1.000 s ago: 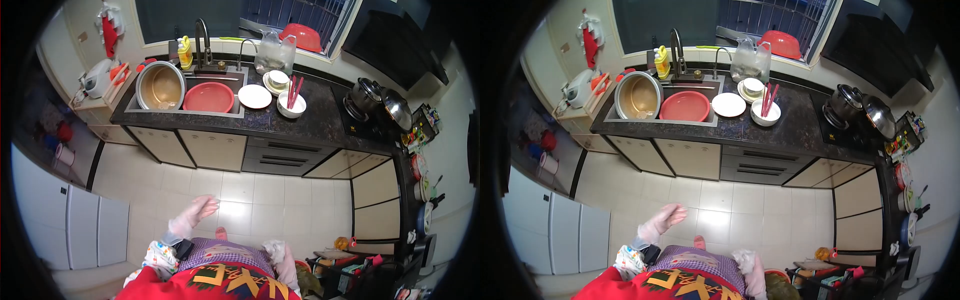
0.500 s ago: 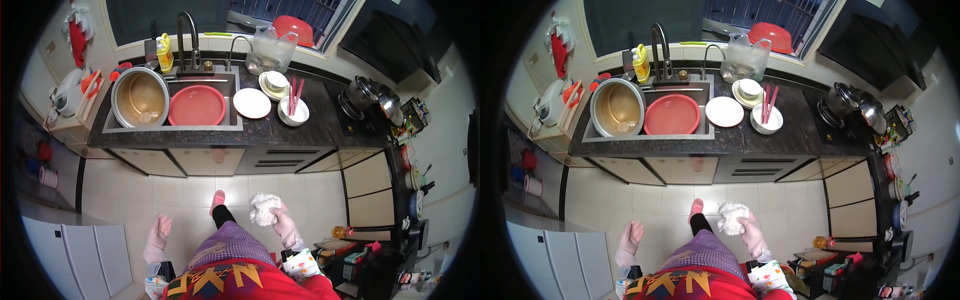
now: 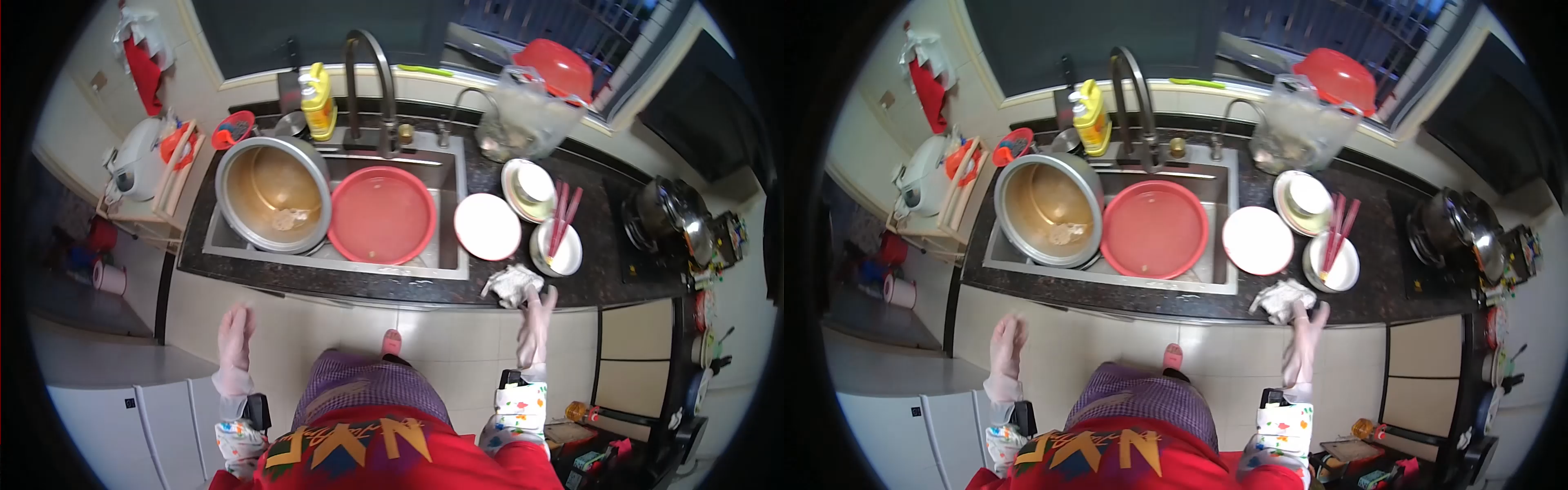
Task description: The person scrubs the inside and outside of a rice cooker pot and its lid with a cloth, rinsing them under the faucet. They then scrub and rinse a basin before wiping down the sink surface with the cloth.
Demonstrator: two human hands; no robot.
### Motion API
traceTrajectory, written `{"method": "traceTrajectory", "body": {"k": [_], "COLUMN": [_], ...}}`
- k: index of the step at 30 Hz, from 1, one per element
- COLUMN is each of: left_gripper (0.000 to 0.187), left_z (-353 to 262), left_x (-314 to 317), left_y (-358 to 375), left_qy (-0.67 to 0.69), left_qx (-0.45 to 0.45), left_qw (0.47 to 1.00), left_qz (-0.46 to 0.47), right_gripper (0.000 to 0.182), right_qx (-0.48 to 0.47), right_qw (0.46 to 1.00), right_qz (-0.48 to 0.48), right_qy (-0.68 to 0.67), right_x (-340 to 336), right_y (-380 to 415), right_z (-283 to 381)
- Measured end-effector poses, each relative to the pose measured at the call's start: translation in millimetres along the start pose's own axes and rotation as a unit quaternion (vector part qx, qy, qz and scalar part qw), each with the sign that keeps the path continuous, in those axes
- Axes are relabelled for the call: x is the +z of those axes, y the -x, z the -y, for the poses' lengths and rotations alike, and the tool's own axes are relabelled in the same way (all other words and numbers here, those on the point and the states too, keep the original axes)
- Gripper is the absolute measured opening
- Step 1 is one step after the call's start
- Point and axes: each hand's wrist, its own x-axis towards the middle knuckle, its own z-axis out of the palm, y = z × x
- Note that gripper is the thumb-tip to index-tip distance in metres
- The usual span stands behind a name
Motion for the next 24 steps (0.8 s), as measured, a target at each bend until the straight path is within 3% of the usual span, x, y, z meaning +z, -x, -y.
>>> {"method": "traceTrajectory", "body": {"k": [1, 2, 3, 5, 7, 11, 12, 13, 15, 17, 19, 20, 21, 23, 24], "left_gripper": [0.037, 0.046, 0.055, 0.065, 0.065, 0.069, 0.072, 0.072, 0.075, 0.069, 0.059, 0.041, 0.041, 0.031, 0.03], "left_z": [-14.3, -30.8, -45.8, -65.8, -85.1, -116.5, -127.5, -134.2, -143.6, -155.8, -166.3, -160.6, -161.5, -168.7, -166.8], "left_x": [6.2, 16.9, 20.5, 7.3, -1.8, -13.8, -8.1, -6.2, -2.1, 9.1, 16.8, 19.7, 25.0, 32.5, 35.9], "left_y": [-8.0, -14.1, -25.4, -70.2, -123.0, -237.0, -256.5, -279.2, -320.5, -345.2, -362.7, -378.7, -385.8, -395.8, -403.4], "left_qy": [0.0, -0.103, -0.207, -0.307, -0.276, -0.355, -0.378, -0.375, -0.44, -0.441, -0.445, -0.409, -0.403, -0.494, -0.483], "left_qx": [-0.001, 0.071, 0.138, 0.171, 0.205, 0.251, 0.253, 0.253, 0.336, 0.373, 0.403, 0.452, 0.453, 0.271, 0.325], "left_qw": [1.0, 0.991, 0.967, 0.933, 0.938, 0.9, 0.89, 0.892, 0.833, 0.816, 0.792, 0.784, 0.785, 0.819, 0.807], "left_qz": [-0.013, -0.037, -0.06, -0.08, -0.042, -0.027, -0.024, -0.014, 0.004, 0.022, 0.113, 0.117, 0.128, 0.106, 0.105], "right_gripper": [0.076, 0.073, 0.068, 0.061, 0.06, 0.053, 0.052, 0.051, 0.051, 0.045, 0.042, 0.041, 0.04, 0.039, 0.038], "right_qx": [-0.053, -0.099, -0.162, -0.163, -0.245, -0.135, -0.206, -0.16, -0.107, -0.104, -0.105, -0.109, -0.089, -0.076, -0.058], "right_qw": [0.992, 0.979, 0.972, 0.984, 0.963, 0.982, 0.967, 0.975, 0.981, 0.974, 0.972, 0.971, 0.972, 0.979, 0.981], "right_qz": [-0.048, -0.07, -0.058, -0.011, -0.019, -0.006, 0.008, 0.021, 0.025, 0.052, 0.068, 0.071, 0.067, 0.073, 0.079], "right_qy": [0.102, 0.164, 0.158, 0.064, 0.109, 0.13, 0.152, 0.153, 0.163, 0.194, 0.197, 0.201, 0.205, 0.173, 0.165], "right_x": [5.6, 9.8, 11.2, 35.0, 57.6, 131.3, 149.3, 160.8, 187.1, 212.4, 224.1, 227.4, 233.3, 239.5, 241.9], "right_y": [-10.6, -16.2, -27.4, 1.1, 19.0, 93.7, 100.5, 111.4, 127.4, 149.9, 156.7, 159.3, 165.5, 171.2, 170.7], "right_z": [-8.7, -18.2, -38.4, -32.0, -42.2, -31.4, -34.5, -36.2, -39.1, -21.5, -24.6, -28.0, -25.8, -31.6, -33.9]}}
